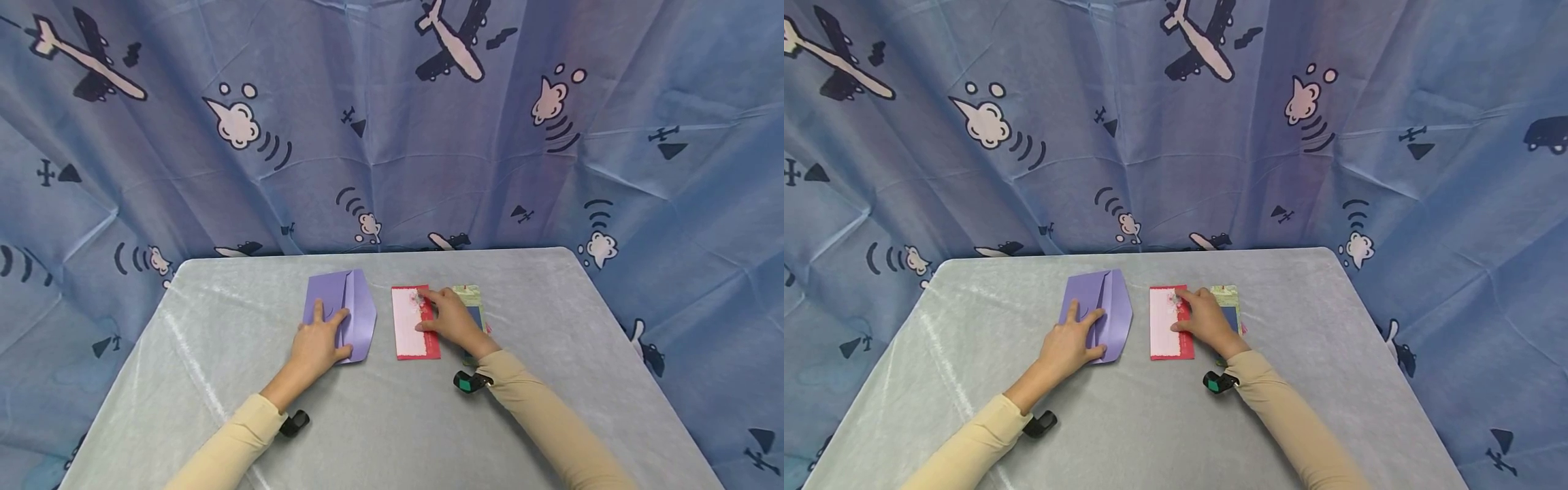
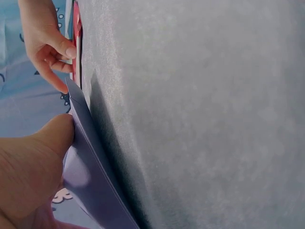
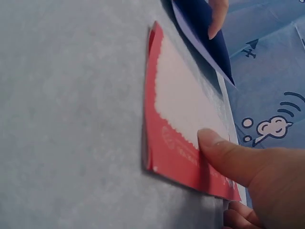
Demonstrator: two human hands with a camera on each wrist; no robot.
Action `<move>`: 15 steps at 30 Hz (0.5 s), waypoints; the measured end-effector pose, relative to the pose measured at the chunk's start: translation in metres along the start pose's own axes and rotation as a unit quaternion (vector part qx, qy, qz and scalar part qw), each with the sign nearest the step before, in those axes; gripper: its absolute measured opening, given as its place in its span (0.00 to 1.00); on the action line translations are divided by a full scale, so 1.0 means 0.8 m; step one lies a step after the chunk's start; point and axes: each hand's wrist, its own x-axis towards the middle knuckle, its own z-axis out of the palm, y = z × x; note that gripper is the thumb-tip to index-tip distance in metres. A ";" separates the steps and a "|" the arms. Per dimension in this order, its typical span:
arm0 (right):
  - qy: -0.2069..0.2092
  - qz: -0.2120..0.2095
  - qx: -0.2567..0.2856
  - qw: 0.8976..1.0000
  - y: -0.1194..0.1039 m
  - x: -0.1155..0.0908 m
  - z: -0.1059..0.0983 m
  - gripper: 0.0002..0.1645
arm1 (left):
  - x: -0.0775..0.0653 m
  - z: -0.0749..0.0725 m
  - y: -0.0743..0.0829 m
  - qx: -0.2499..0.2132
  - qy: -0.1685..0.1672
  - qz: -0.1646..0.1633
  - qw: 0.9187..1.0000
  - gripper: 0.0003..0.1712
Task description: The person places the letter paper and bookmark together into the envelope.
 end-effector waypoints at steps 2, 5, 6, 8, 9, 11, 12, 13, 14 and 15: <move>-0.002 0.002 -0.004 1.000 -0.001 0.000 0.000 0.49 | 0.000 0.000 0.000 0.000 0.000 0.001 1.000 0.43; -0.008 0.013 -0.004 1.000 -0.002 0.000 0.001 0.49 | 0.001 0.000 0.000 0.003 0.001 0.001 1.000 0.43; -0.011 0.017 -0.003 1.000 -0.002 0.001 0.001 0.49 | 0.001 0.000 0.000 0.004 0.002 0.001 1.000 0.43; -0.015 0.021 -0.002 1.000 -0.002 0.000 0.001 0.49 | 0.001 0.000 0.000 0.005 0.004 0.004 1.000 0.43; -0.016 0.023 0.000 1.000 -0.002 0.000 0.001 0.49 | 0.001 0.000 -0.001 0.005 0.004 0.004 1.000 0.43; -0.020 0.026 0.005 0.999 -0.003 0.000 0.001 0.49 | 0.001 0.000 -0.001 0.005 0.004 0.004 1.000 0.43; -0.021 0.026 0.006 0.999 -0.002 -0.001 0.001 0.48 | 0.001 0.001 -0.001 0.006 0.003 0.004 1.000 0.42; -0.021 0.026 0.007 0.999 -0.003 -0.001 0.001 0.48 | 0.001 0.001 -0.001 0.006 0.003 0.004 1.000 0.42; -0.022 0.026 0.008 0.999 -0.003 -0.002 0.001 0.48 | 0.001 0.001 -0.001 0.006 0.003 0.003 1.000 0.42; -0.022 0.027 0.009 0.999 -0.003 -0.002 0.001 0.48 | 0.001 0.000 -0.001 0.005 0.001 0.002 1.000 0.42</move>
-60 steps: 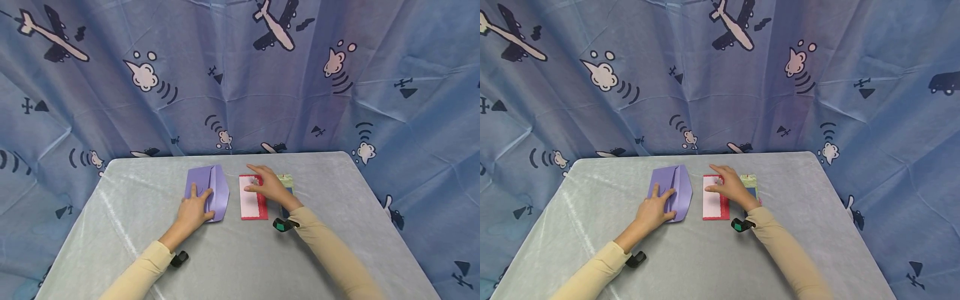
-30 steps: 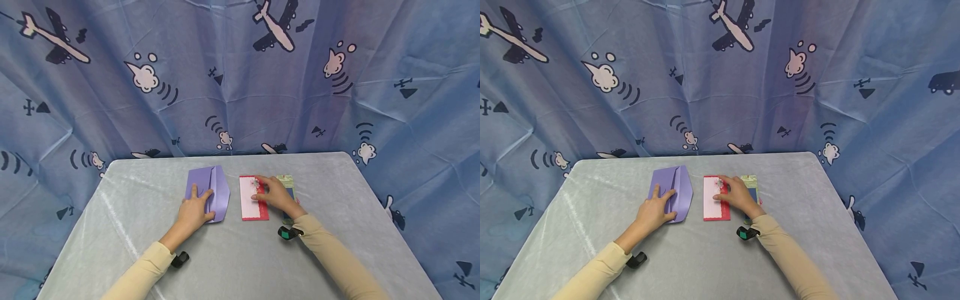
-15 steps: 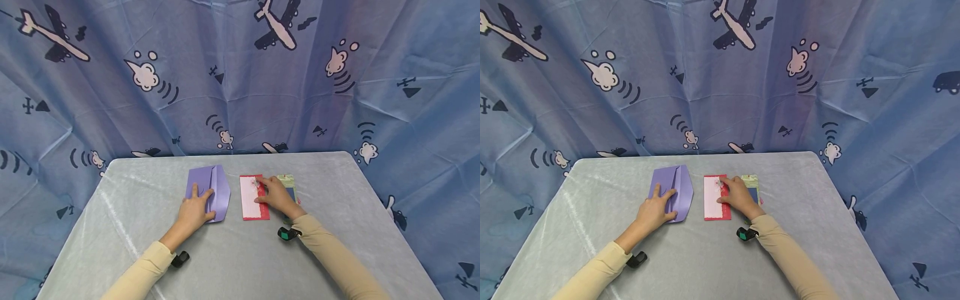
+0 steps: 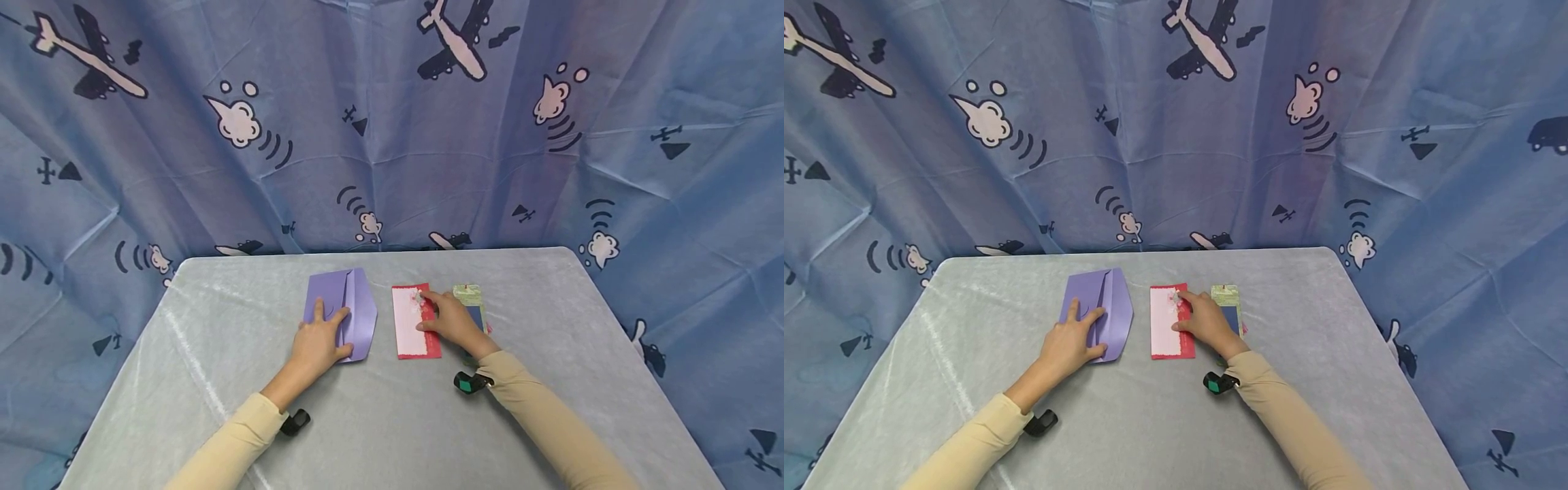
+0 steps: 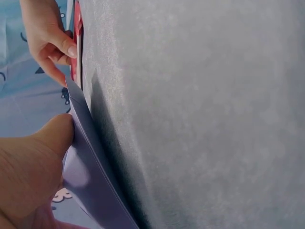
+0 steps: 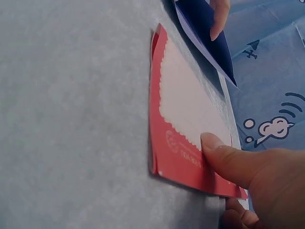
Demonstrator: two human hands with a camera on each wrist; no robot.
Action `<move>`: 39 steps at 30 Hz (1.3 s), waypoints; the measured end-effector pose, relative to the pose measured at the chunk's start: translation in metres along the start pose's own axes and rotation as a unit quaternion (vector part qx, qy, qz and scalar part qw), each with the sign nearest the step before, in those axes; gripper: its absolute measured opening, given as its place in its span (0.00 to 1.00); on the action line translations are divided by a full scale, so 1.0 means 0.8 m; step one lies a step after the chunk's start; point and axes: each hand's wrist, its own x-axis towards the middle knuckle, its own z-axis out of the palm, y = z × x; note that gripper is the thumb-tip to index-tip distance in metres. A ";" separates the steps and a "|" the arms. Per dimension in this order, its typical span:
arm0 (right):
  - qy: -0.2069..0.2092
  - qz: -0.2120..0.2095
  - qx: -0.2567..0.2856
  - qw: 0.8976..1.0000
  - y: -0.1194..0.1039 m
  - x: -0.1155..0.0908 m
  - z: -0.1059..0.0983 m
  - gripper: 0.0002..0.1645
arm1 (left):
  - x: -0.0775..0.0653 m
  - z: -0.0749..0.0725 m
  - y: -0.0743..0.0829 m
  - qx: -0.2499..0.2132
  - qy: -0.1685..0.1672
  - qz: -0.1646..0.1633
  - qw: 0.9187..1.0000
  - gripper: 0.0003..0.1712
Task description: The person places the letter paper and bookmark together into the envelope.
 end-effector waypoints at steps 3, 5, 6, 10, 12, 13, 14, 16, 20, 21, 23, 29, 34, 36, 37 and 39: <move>0.000 -0.001 -0.001 1.000 0.002 0.001 0.001 0.48 | 0.000 0.000 0.000 -0.002 -0.001 -0.004 1.000 0.42; 0.000 -0.002 -0.002 1.000 0.003 0.002 0.002 0.48 | 0.000 -0.001 0.000 -0.004 -0.001 -0.006 1.000 0.43; 0.000 -0.004 -0.004 1.000 0.003 0.002 0.002 0.48 | 0.000 -0.001 0.000 -0.004 -0.002 -0.007 1.000 0.43; -0.001 -0.005 -0.005 1.000 0.004 0.003 0.003 0.48 | 0.000 -0.001 0.000 -0.002 -0.002 -0.009 1.000 0.43; -0.002 -0.005 -0.005 1.000 0.004 0.004 0.003 0.49 | 0.000 -0.001 0.000 -0.001 -0.002 -0.009 1.000 0.43; -0.002 -0.004 -0.005 1.000 0.004 0.003 0.003 0.49 | 0.000 -0.001 0.000 -0.001 -0.002 -0.009 1.000 0.43; -0.003 -0.004 -0.005 1.000 0.004 0.004 0.003 0.49 | 0.000 -0.001 0.000 0.000 -0.002 -0.008 1.000 0.43; -0.003 -0.005 -0.006 1.000 0.004 0.003 0.002 0.49 | 0.000 -0.001 0.000 0.000 -0.003 -0.007 1.000 0.43; -0.005 -0.007 -0.006 1.000 0.003 0.003 0.001 0.49 | 0.000 -0.002 0.001 -0.002 0.000 -0.005 1.000 0.43; -0.006 -0.007 -0.005 1.000 0.003 0.003 0.001 0.49 | 0.000 -0.003 0.001 -0.003 0.000 -0.005 1.000 0.43; -0.006 -0.012 -0.006 1.000 0.003 0.002 0.000 0.49 | 0.000 -0.003 0.001 -0.004 0.001 -0.005 1.000 0.43; -0.013 -0.011 0.003 1.000 0.004 0.002 0.001 0.49 | -0.002 -0.002 0.001 -0.005 -0.004 -0.007 1.000 0.42; -0.012 -0.012 0.006 1.000 0.006 0.004 0.000 0.46 | -0.002 -0.002 0.001 -0.003 -0.003 -0.006 1.000 0.42; -0.011 -0.013 0.007 1.000 0.007 0.006 -0.001 0.45 | -0.001 -0.002 0.002 -0.004 -0.002 -0.007 1.000 0.42; -0.012 -0.013 0.008 1.000 0.007 0.006 -0.001 0.44 | -0.001 -0.002 0.002 -0.004 -0.001 -0.007 1.000 0.42; -0.013 -0.014 0.009 1.000 0.008 0.006 -0.002 0.44 | -0.001 -0.002 0.002 -0.005 0.000 -0.007 1.000 0.42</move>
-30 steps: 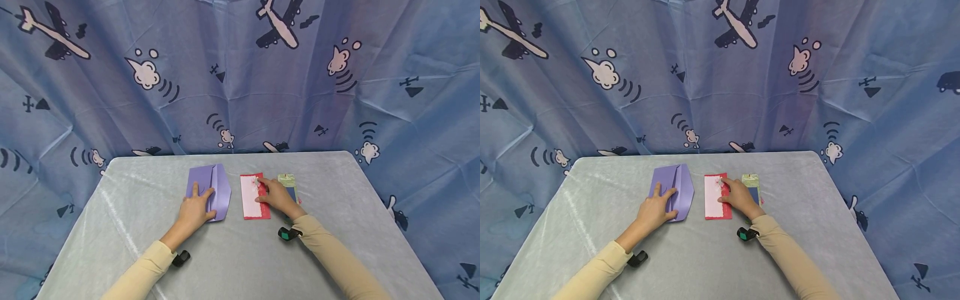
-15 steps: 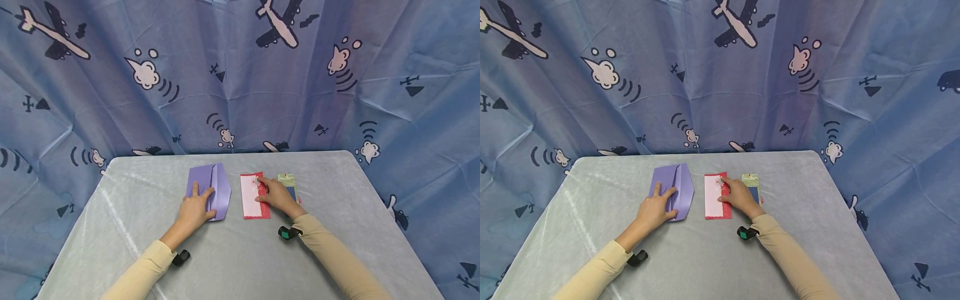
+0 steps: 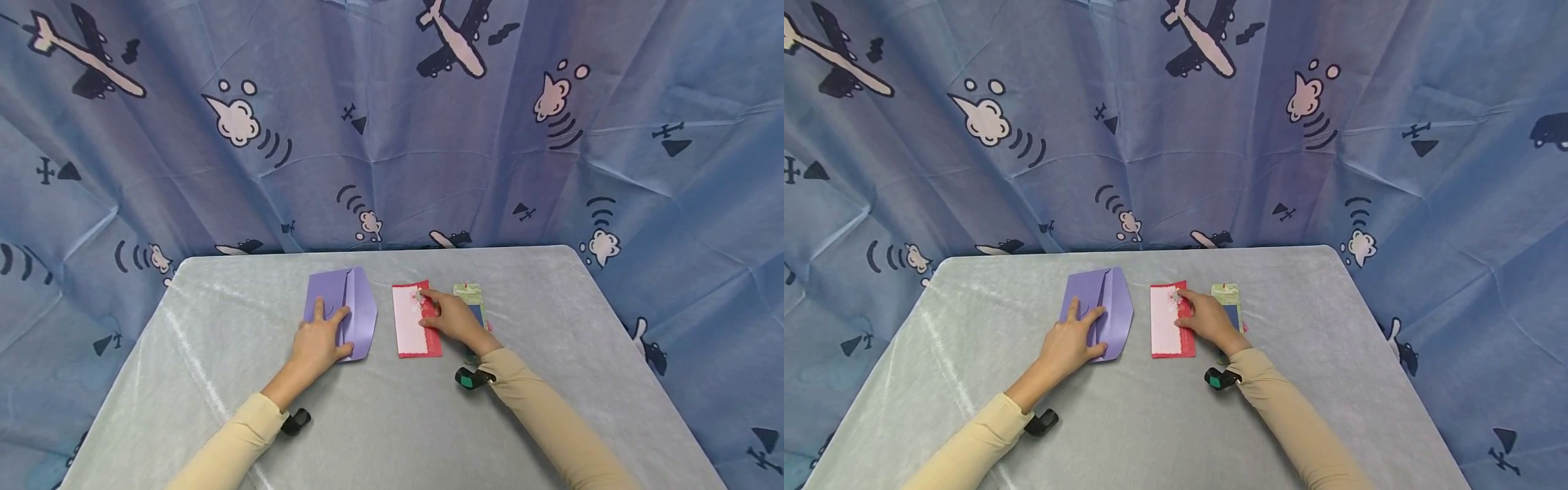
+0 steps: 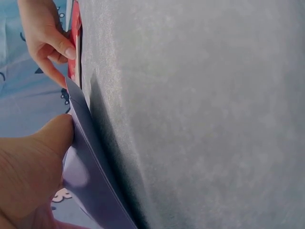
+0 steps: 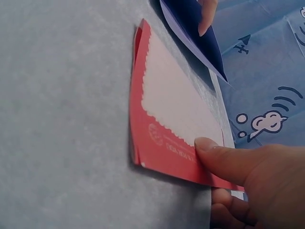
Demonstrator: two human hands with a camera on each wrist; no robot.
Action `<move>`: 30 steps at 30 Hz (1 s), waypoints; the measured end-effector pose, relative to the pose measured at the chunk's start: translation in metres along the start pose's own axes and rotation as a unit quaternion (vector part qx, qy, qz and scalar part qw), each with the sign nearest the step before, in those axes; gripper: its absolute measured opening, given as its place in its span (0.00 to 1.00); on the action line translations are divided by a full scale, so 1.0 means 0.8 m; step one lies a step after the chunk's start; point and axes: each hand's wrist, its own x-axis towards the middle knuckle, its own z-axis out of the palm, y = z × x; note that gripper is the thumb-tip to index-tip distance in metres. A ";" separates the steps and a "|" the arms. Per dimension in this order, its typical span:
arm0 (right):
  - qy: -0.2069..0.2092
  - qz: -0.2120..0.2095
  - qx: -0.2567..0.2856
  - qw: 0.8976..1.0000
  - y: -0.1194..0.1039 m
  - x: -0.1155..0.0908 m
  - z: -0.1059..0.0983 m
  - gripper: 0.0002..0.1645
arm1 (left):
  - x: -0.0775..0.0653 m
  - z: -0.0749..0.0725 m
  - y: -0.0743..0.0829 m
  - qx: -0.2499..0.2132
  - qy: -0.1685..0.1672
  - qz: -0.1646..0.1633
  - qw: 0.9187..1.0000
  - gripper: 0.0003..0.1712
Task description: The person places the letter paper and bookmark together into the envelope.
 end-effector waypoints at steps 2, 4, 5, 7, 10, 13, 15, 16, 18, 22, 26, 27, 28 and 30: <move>-0.002 0.000 0.001 1.000 0.001 0.001 -0.001 0.43 | 0.000 0.000 0.000 0.001 0.001 0.000 1.000 0.43; -0.004 0.001 0.006 1.000 0.001 0.001 -0.002 0.42 | 0.001 0.000 0.000 0.001 0.001 0.001 1.000 0.43; -0.006 0.002 0.008 1.000 0.001 0.001 -0.002 0.42 | 0.001 0.000 -0.001 0.001 0.000 0.001 1.000 0.43; -0.008 0.000 0.014 1.000 0.001 0.002 -0.004 0.41 | 0.001 0.000 -0.001 0.001 0.000 0.000 1.000 0.43; -0.011 -0.004 0.023 1.000 0.002 0.002 -0.005 0.40 | 0.001 0.000 -0.001 0.001 -0.001 0.001 1.000 0.43; -0.012 -0.004 0.032 0.999 0.004 0.002 -0.005 0.39 | 0.000 -0.001 -0.001 0.004 0.000 0.002 1.000 0.43; -0.013 -0.003 0.039 0.999 0.004 0.003 -0.005 0.38 | 0.000 0.000 -0.002 0.005 0.000 0.002 1.000 0.43; -0.013 -0.001 0.041 0.999 0.004 0.003 -0.004 0.38 | 0.000 0.000 -0.002 0.005 0.001 0.002 1.000 0.43; -0.013 0.000 0.046 0.999 0.005 0.003 -0.004 0.38 | 0.000 -0.001 -0.002 0.005 0.001 0.001 1.000 0.42; -0.009 -0.002 0.054 0.998 0.005 0.003 -0.004 0.36 | 0.000 -0.001 -0.001 0.004 0.000 0.001 1.000 0.42; 0.002 -0.012 0.066 0.998 0.006 0.004 -0.005 0.35 | 0.000 -0.001 -0.001 0.005 -0.001 0.002 1.000 0.42; 0.004 -0.014 0.068 0.998 0.006 0.004 -0.005 0.35 | 0.000 -0.001 -0.002 0.005 -0.001 0.002 1.000 0.42; 0.006 -0.016 0.070 0.997 0.006 0.004 -0.006 0.34 | 0.000 0.000 -0.002 0.005 -0.001 0.002 1.000 0.42; 0.009 -0.013 0.074 0.997 0.005 0.005 -0.006 0.34 | 0.001 0.000 -0.002 0.004 -0.001 0.002 1.000 0.42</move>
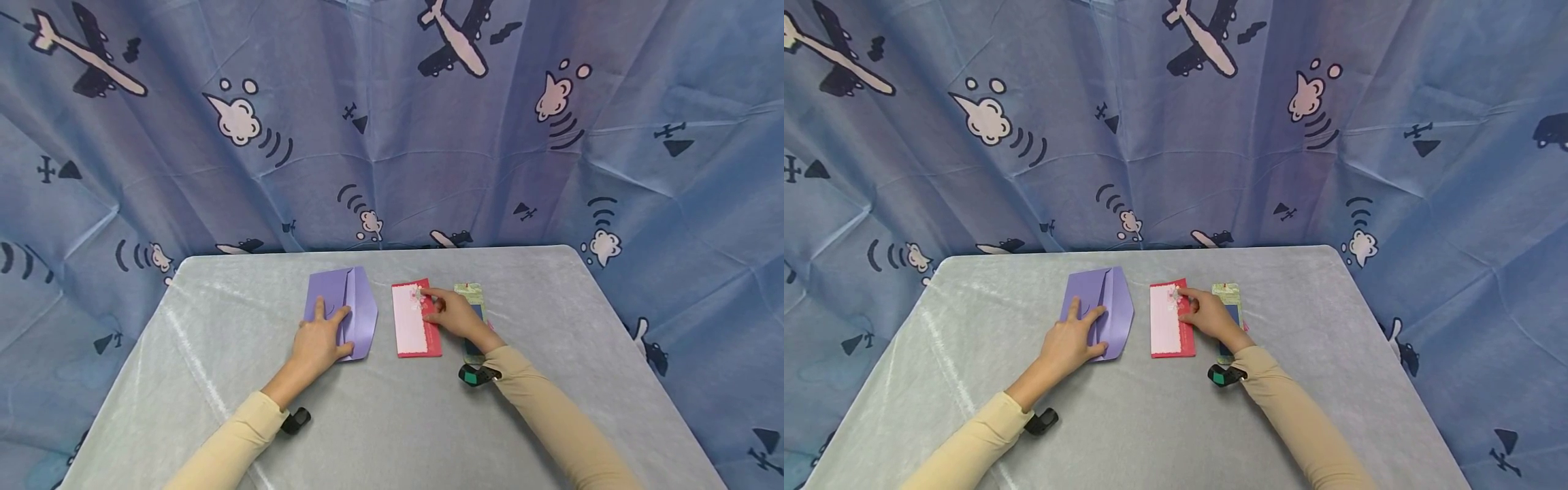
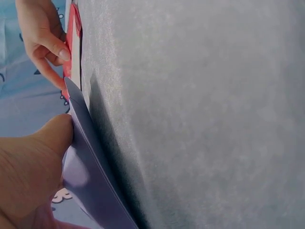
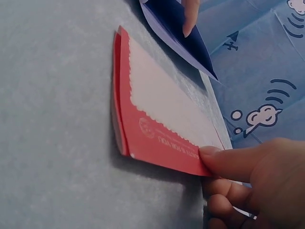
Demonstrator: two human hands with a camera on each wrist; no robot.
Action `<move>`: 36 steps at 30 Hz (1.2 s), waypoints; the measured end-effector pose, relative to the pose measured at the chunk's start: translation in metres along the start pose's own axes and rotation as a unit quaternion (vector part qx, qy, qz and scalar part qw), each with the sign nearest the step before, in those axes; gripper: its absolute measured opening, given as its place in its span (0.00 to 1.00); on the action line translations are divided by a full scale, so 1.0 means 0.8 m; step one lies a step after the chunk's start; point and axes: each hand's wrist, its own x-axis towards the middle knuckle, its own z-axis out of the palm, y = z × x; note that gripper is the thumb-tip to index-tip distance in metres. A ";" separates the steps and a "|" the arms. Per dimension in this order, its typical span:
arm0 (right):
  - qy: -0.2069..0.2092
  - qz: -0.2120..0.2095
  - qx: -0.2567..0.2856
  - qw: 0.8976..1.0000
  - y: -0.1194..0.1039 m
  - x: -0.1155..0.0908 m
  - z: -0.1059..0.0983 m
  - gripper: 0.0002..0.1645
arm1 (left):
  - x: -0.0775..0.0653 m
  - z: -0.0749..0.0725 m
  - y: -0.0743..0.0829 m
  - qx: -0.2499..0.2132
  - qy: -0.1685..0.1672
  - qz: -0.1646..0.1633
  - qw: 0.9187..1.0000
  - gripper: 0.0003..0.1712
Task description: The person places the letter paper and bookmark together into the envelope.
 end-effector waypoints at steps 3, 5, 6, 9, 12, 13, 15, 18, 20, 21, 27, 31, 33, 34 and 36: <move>0.002 0.009 0.009 1.000 -0.001 0.001 -0.001 0.34 | 0.000 0.000 0.001 -0.001 -0.002 -0.001 1.000 0.42; 0.003 0.015 0.018 1.000 -0.001 0.001 -0.001 0.34 | 0.000 0.000 0.001 0.000 -0.003 -0.002 1.000 0.42; 0.004 0.018 0.024 1.000 -0.002 0.001 -0.001 0.34 | 0.000 0.000 0.001 0.001 -0.003 -0.003 1.000 0.42; 0.007 0.020 0.036 0.999 -0.003 0.002 -0.002 0.34 | 0.000 -0.001 0.001 0.003 -0.002 -0.003 1.000 0.42; 0.009 0.021 0.046 0.999 -0.004 0.002 -0.002 0.33 | 0.000 -0.001 0.001 0.005 0.000 -0.001 1.000 0.42; 0.010 0.022 0.048 0.999 -0.004 0.002 -0.002 0.33 | 0.000 -0.001 0.001 0.004 -0.001 0.000 1.000 0.42; 0.012 0.023 0.056 0.998 -0.005 0.002 -0.002 0.33 | -0.001 -0.001 0.001 0.004 -0.002 -0.001 1.000 0.42; 0.017 0.023 0.070 0.997 -0.007 0.002 -0.002 0.33 | -0.002 -0.002 0.002 0.003 -0.004 -0.001 1.000 0.42; 0.021 0.020 0.081 0.996 -0.007 0.002 -0.002 0.33 | -0.001 -0.002 0.002 0.003 -0.005 -0.001 1.000 0.42; 0.023 0.019 0.085 0.996 -0.007 0.002 -0.002 0.33 | -0.001 -0.002 0.002 0.003 -0.005 -0.001 1.000 0.42; 0.024 0.026 0.111 0.993 -0.013 0.002 -0.007 0.34 | -0.001 -0.003 0.001 0.003 -0.001 0.001 1.000 0.42; 0.026 0.030 0.111 0.993 -0.016 0.002 -0.010 0.35 | -0.001 -0.002 0.002 -0.001 -0.001 0.001 1.000 0.42; 0.028 0.031 0.110 0.993 -0.016 0.002 -0.010 0.35 | -0.002 -0.002 0.002 -0.004 0.000 0.001 1.000 0.41; 0.028 0.031 0.111 0.993 -0.016 0.002 -0.011 0.35 | -0.002 -0.002 0.002 -0.005 0.000 0.001 1.000 0.41; 0.029 0.032 0.112 0.993 -0.017 0.002 -0.011 0.35 | -0.003 -0.002 0.003 -0.005 0.001 0.000 1.000 0.41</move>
